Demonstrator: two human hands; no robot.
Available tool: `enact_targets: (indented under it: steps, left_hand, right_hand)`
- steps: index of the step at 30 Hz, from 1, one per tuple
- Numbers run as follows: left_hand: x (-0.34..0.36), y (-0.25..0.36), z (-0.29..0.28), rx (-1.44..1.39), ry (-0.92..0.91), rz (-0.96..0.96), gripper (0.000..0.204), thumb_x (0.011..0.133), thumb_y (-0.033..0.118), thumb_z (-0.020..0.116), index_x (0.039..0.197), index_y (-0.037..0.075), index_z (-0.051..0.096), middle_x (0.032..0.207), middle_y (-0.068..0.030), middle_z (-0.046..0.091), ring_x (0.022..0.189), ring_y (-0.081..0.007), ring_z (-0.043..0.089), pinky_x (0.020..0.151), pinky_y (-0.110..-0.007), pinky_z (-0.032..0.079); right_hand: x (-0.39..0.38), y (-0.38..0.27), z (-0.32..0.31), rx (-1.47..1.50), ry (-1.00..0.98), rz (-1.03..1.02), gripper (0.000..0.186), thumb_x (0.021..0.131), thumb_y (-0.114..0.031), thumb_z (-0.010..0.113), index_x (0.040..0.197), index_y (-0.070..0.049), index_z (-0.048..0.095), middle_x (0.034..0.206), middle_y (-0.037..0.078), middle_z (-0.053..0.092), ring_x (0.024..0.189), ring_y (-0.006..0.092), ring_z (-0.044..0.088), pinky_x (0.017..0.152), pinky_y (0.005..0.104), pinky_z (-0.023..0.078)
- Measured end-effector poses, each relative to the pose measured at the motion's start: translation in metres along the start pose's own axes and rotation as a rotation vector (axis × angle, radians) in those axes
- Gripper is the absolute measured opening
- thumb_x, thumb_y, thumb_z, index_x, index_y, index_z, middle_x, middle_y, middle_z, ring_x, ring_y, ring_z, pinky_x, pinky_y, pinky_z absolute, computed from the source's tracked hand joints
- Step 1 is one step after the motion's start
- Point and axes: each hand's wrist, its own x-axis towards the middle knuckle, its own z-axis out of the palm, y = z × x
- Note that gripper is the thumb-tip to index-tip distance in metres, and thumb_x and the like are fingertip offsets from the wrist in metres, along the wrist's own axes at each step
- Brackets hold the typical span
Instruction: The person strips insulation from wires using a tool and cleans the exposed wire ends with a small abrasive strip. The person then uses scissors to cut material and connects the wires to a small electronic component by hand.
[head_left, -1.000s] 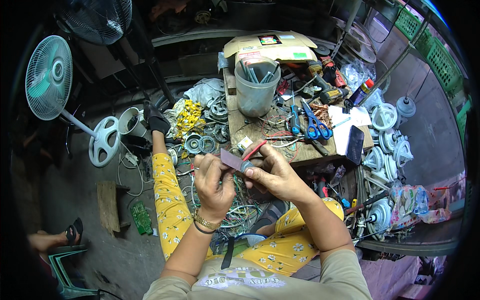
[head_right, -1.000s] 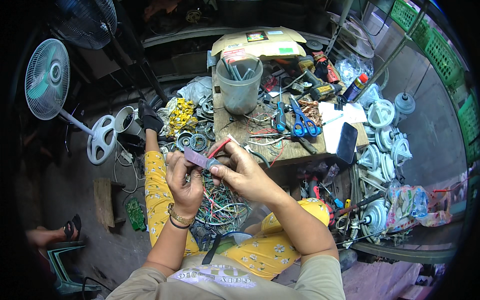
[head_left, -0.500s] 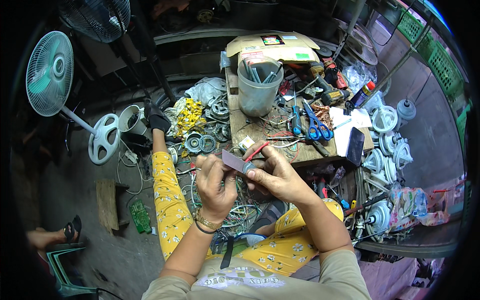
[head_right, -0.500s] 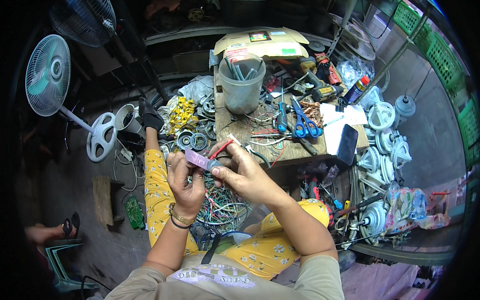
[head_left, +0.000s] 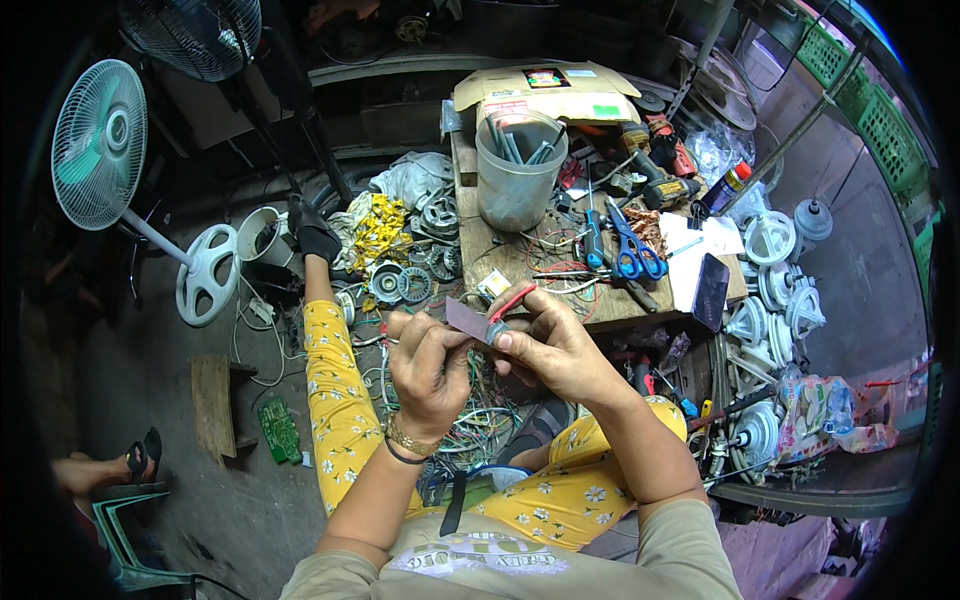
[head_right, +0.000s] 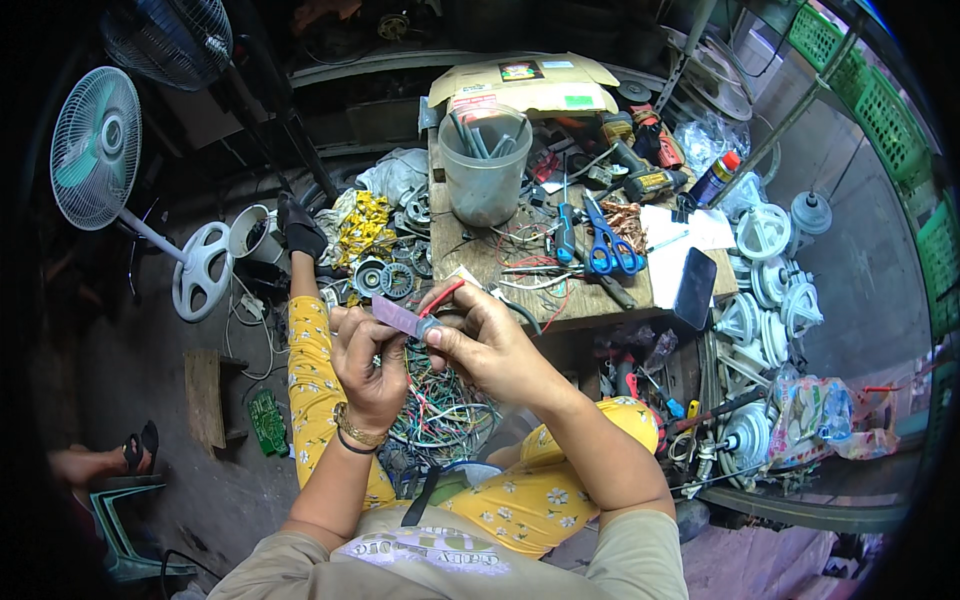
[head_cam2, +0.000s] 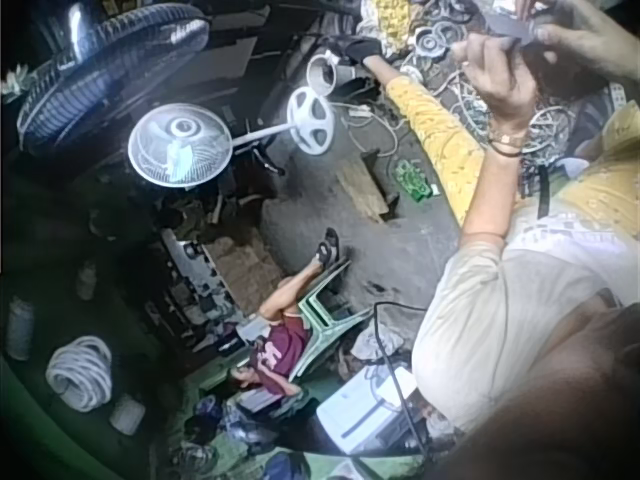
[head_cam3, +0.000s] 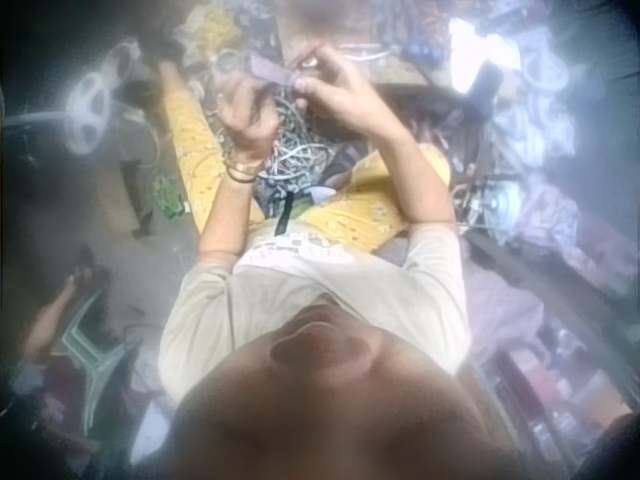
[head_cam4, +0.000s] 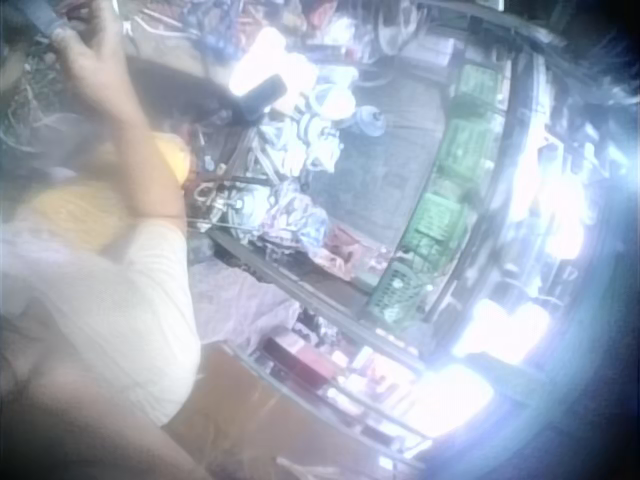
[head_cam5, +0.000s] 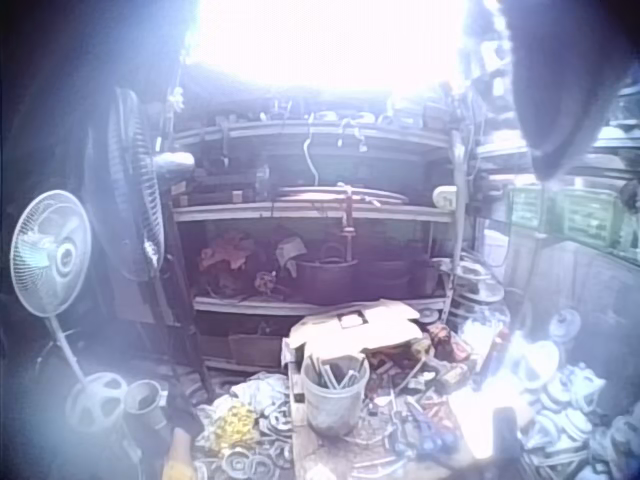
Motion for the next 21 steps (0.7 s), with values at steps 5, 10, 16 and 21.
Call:
enact_targets:
  steps: [5, 10, 16, 21]
  left_hand:
    - [-0.002, -0.003, -0.002, 0.008, 0.0, 0.011, 0.014, 0.071, -0.001, 0.067, 0.079, 0.008, 0.061, 0.069, -0.0033, 0.05, 0.067, -0.0233, 0.045, 0.063, -0.035, 0.036]
    - [-0.001, -0.001, -0.003, 0.006, -0.002, 0.011, 0.016, 0.071, -0.002, 0.067, 0.082, 0.009, 0.063, 0.067, -0.0024, 0.05, 0.065, -0.0218, 0.045, 0.063, -0.034, 0.035]
    - [-0.001, 0.003, -0.004, -0.015, -0.018, -0.013, 0.016, 0.072, -0.002, 0.067, 0.083, 0.009, 0.063, 0.067, -0.0028, 0.05, 0.065, -0.0223, 0.045, 0.063, -0.034, 0.035]
    - [-0.002, 0.006, -0.004, -0.078, -0.038, -0.085, 0.014, 0.073, -0.001, 0.068, 0.082, 0.007, 0.063, 0.068, -0.0048, 0.051, 0.065, -0.0236, 0.045, 0.061, -0.034, 0.035]
  right_hand:
    - [0.001, -0.001, 0.0, -0.019, 0.03, 0.026, 0.019, 0.091, -0.012, 0.059, 0.107, -0.006, 0.052, 0.082, 0.001, 0.057, 0.065, 0.0041, 0.053, 0.046, 0.0169, 0.035]
    - [0.002, -0.002, -0.002, 0.038, 0.047, 0.005, 0.019, 0.09, -0.011, 0.06, 0.107, -0.005, 0.053, 0.085, 0.001, 0.058, 0.068, 0.005, 0.054, 0.051, 0.0172, 0.038]
    - [0.003, -0.001, -0.004, 0.049, 0.073, -0.044, 0.022, 0.089, -0.015, 0.063, 0.107, -0.006, 0.054, 0.082, 0.0, 0.06, 0.066, 0.0041, 0.056, 0.049, 0.0158, 0.039]
    - [0.001, -0.006, -0.009, -0.004, 0.083, -0.014, 0.021, 0.089, -0.013, 0.062, 0.107, -0.006, 0.054, 0.082, -0.001, 0.058, 0.067, 0.0047, 0.055, 0.05, 0.0167, 0.039]
